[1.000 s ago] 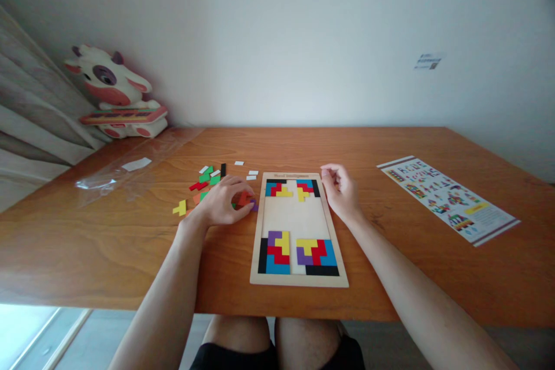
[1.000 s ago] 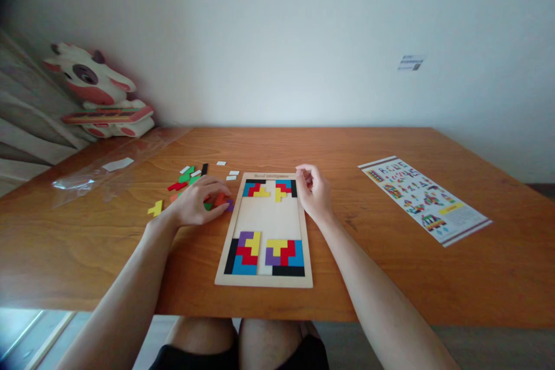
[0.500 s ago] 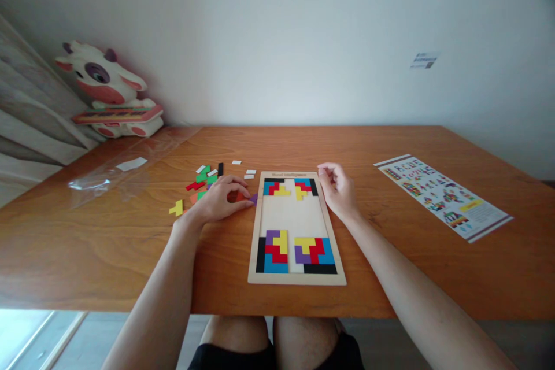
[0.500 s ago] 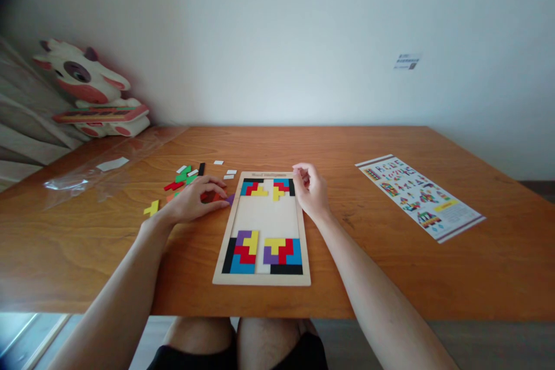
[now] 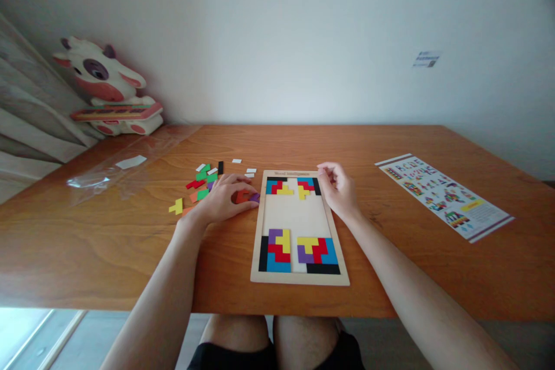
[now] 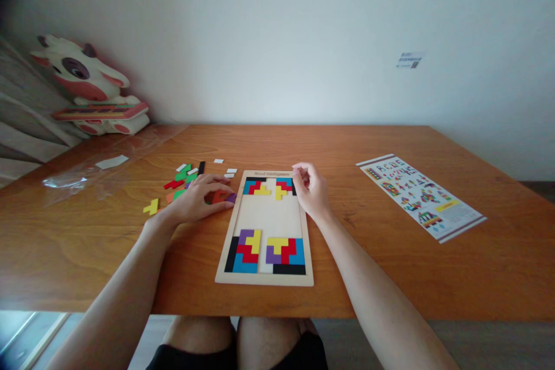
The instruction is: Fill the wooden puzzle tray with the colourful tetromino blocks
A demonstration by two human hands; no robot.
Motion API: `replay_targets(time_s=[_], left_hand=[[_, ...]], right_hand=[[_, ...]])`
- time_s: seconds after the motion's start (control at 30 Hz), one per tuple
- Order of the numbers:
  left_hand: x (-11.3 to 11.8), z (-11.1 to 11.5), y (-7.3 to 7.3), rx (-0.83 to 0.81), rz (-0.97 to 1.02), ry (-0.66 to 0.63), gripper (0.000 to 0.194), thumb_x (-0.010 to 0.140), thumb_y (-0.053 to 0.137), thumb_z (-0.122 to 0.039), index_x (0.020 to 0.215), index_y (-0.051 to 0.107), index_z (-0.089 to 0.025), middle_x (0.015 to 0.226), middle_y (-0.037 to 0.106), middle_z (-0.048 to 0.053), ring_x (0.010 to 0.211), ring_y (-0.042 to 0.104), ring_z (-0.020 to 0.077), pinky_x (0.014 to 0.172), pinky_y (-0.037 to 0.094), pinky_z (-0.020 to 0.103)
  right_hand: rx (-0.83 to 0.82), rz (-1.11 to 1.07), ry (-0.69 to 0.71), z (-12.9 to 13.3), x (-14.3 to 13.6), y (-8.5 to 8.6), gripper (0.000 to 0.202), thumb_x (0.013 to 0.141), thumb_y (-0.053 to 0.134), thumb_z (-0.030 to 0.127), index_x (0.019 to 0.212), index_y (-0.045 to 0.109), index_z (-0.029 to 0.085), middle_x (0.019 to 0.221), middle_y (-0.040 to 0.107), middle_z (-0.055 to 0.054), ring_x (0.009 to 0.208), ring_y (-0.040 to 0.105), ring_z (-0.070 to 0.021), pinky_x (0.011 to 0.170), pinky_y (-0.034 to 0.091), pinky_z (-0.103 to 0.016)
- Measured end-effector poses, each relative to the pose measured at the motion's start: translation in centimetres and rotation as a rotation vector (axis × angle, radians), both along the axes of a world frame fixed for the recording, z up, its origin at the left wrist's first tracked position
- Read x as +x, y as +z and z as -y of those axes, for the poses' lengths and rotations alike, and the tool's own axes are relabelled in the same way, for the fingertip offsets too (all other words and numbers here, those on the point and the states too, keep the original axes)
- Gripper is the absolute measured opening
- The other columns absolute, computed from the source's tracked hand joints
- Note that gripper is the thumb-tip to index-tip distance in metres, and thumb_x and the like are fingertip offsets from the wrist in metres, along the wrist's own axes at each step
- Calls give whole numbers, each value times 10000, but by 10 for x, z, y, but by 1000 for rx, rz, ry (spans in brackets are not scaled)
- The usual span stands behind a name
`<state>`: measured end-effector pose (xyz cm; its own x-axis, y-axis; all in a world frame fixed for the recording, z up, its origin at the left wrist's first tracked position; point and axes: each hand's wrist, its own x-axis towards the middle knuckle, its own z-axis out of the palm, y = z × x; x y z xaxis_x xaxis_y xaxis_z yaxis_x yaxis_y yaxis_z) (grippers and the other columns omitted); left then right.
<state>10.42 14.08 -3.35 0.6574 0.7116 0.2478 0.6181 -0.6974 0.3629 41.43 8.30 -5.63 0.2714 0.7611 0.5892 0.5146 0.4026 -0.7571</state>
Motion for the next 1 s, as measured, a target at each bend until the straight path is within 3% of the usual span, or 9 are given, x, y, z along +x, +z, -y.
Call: replay_targets(time_s=[0.4, 0.6, 0.73, 1.0], left_hand=[[2, -2, 2, -53, 103, 41, 346, 790, 706, -579, 781, 699, -233, 1123, 679, 74, 1065, 628, 254, 1004, 467, 449], [-1, -4, 0, 30, 85, 1, 310, 866, 644, -545, 954, 732, -261, 991, 753, 22, 916, 679, 209, 882, 525, 360], [0, -4, 0, 112, 83, -19, 296, 907, 604, -517, 976, 746, -267, 989, 769, 10, 926, 697, 208, 879, 532, 347], [3, -1, -3, 201, 24, 57, 378, 994, 456, -462, 1087, 731, -220, 1064, 765, 60, 973, 709, 219, 874, 556, 316]], right_hand=[[-10, -28, 25, 0, -1, 1, 168, 934, 564, 388, 952, 621, 232, 706, 597, 0, 600, 526, -143, 547, 440, -277], [-23, -29, 15, 0, -2, 1, 155, 928, 566, 377, 945, 622, 234, 699, 595, 8, 580, 521, -134, 536, 432, -269], [-20, -12, 12, 0, -1, 0, 151, 929, 565, 367, 952, 626, 231, 719, 611, 4, 592, 532, -133, 548, 436, -270], [-22, 0, 11, -1, 1, -1, 151, 934, 557, 355, 964, 621, 222, 716, 605, 6, 595, 520, -126, 552, 423, -263]])
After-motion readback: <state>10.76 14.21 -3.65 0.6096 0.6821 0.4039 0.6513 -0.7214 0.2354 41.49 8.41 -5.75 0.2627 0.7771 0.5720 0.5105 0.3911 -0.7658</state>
